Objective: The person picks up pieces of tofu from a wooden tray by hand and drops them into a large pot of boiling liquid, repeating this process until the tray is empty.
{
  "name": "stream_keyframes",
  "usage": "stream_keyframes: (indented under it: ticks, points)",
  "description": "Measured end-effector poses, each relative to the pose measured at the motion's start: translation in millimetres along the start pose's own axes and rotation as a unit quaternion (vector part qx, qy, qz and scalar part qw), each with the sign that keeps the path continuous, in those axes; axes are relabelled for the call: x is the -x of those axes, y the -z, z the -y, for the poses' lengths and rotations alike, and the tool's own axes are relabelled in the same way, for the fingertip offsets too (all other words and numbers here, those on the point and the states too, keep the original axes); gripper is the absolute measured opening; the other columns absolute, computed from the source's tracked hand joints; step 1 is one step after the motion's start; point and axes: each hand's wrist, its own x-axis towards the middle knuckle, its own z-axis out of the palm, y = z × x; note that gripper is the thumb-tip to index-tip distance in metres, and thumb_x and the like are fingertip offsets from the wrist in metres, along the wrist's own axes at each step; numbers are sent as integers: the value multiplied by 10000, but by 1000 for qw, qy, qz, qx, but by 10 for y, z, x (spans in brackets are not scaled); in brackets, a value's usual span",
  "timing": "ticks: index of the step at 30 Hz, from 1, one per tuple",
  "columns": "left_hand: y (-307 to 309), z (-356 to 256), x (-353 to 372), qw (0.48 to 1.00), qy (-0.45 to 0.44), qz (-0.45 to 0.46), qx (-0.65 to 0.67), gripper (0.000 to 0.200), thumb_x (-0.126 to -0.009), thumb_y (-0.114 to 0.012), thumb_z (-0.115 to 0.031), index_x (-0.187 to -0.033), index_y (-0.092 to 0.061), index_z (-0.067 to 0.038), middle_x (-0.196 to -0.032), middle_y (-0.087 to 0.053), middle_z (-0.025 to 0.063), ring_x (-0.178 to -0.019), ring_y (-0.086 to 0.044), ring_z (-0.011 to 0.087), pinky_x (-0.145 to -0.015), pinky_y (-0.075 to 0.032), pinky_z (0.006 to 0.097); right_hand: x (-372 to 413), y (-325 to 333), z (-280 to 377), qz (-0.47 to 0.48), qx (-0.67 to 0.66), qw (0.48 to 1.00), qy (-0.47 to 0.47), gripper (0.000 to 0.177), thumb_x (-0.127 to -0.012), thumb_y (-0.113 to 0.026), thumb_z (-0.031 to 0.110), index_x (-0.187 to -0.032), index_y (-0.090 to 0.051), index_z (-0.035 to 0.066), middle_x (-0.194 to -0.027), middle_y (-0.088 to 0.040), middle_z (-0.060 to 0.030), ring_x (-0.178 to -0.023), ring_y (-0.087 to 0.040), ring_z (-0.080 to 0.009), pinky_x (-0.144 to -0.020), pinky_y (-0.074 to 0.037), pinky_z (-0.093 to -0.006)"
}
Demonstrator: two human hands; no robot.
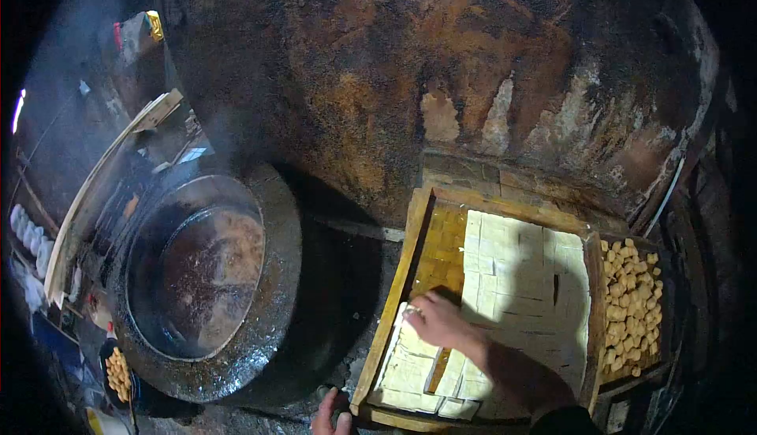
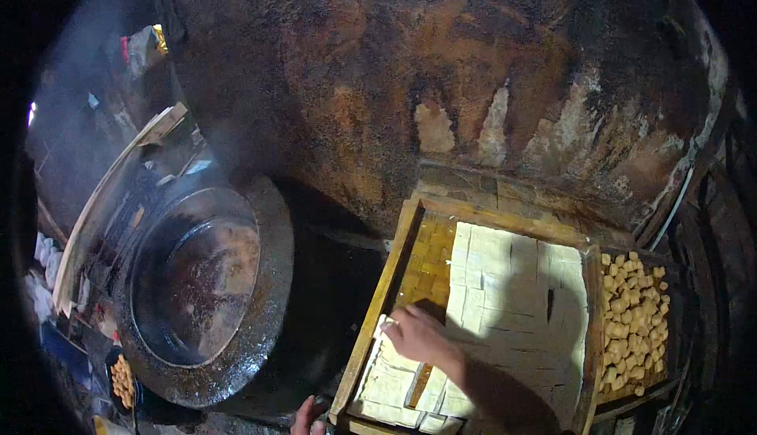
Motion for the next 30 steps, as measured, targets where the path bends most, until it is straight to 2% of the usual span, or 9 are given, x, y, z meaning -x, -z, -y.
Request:
stream_keyframes:
  ticks: [1, 2, 3, 6, 10, 14, 20, 26, 30]
  points:
    - [1, -23, 16, 999, 21, 18, 34, 616, -1110, -495, -410, -1580, -429, -19, -1526, -532, 222, -1385, -536, 367, -1120, -444, 452, 58, -179, -31, -74, 128, 987, 68, 537, -1063, -503, 457, -1401, -582, 49, -1446, -592, -233, -1413, -527, -369, -1190, -360, -575]
    - [0, -34, 38, 996, 42, 36, 68, 619, -1110, -494, -418, -1579, -428, -19, -1538, -519, 228, -1396, -526, 373, -1121, -442, 457, 127, -183, 84, 27, 91, 996, -5, 602, -1080, -434, 465, -1528, -481, 66, -1627, -427, -183, -1561, -300, -377, -1285, -116, -596]
    - [-2, -17, 38, 996, 40, 32, 69, 619, -1110, -494, -418, -1579, -428, -19, -1538, -519, 228, -1396, -526, 373, -1121, -442, 457, 138, -204, 92, 26, 93, 995, -1, 602, -1080, -434, 465, -1528, -481, 66, -1627, -427, -183, -1561, -300, -377, -1285, -116, -596]
    - [6, -16, 115, 999, 32, 16, 26, 650, -1101, -512, -444, -1592, -408, -31, -1583, -467, 242, -1430, -493, 393, -1144, -426, 472, 226, -205, 141, 51, 31, 998, -21, 606, -1077, -454, 463, -1518, -481, 48, -1611, -446, -206, -1530, -364, -383, -1272, -184, -583]
    - [18, -274, 152, 998, 60, 0, 11, 663, -1091, -532, -453, -1590, -415, -33, -1578, -477, 234, -1429, -494, 388, -1146, -422, 471, 371, 36, 379, 83, -31, 995, -45, 521, -1022, -582, 401, -1480, -511, 163, -1424, -582, -225, -1274, -600, -426, -1090, -435, -590]
    - [10, -209, 141, 992, 44, -28, 115, 657, -1079, -563, -431, -1581, -428, -29, -1552, -509, 217, -1416, -508, 361, -1141, -424, 453, 342, 23, 416, 42, 32, 998, -39, 508, -1018, -581, 409, -1458, -510, 165, -1426, -574, -222, -1272, -589, -442, -1070, -441, -600]
    - [-2, 44, 134, 990, 39, -35, 128, 619, -1081, -575, -371, -1577, -436, -28, -1518, -540, 210, -1385, -534, 340, -1124, -436, 436, 293, 109, 503, 132, 65, 986, -80, 508, -1021, -565, 445, -1462, -506, 200, -1402, -557, -184, -1278, -569, -445, -1028, -469, -620]
    - [24, -45, 93, 990, 31, -40, 132, 585, -1091, -559, -334, -1576, -439, -28, -1526, -533, 209, -1390, -529, 343, -1130, -430, 451, 377, 72, 422, 113, 157, 981, 8, 472, -1040, -554, 460, -1424, -551, 187, -1317, -584, -171, -1173, -628, -440, -936, -546, -546]
    - [-50, 59, 77, 989, -12, -55, 135, 573, -1099, -549, -332, -1576, -443, -33, -1559, -500, 206, -1429, -486, 350, -1152, -407, 471, 41, 128, 68, 64, -91, 994, 13, 459, -1021, -626, 359, -1397, -562, 103, -1125, -716, -241, -1073, -701, -449, -893, -569, -541]
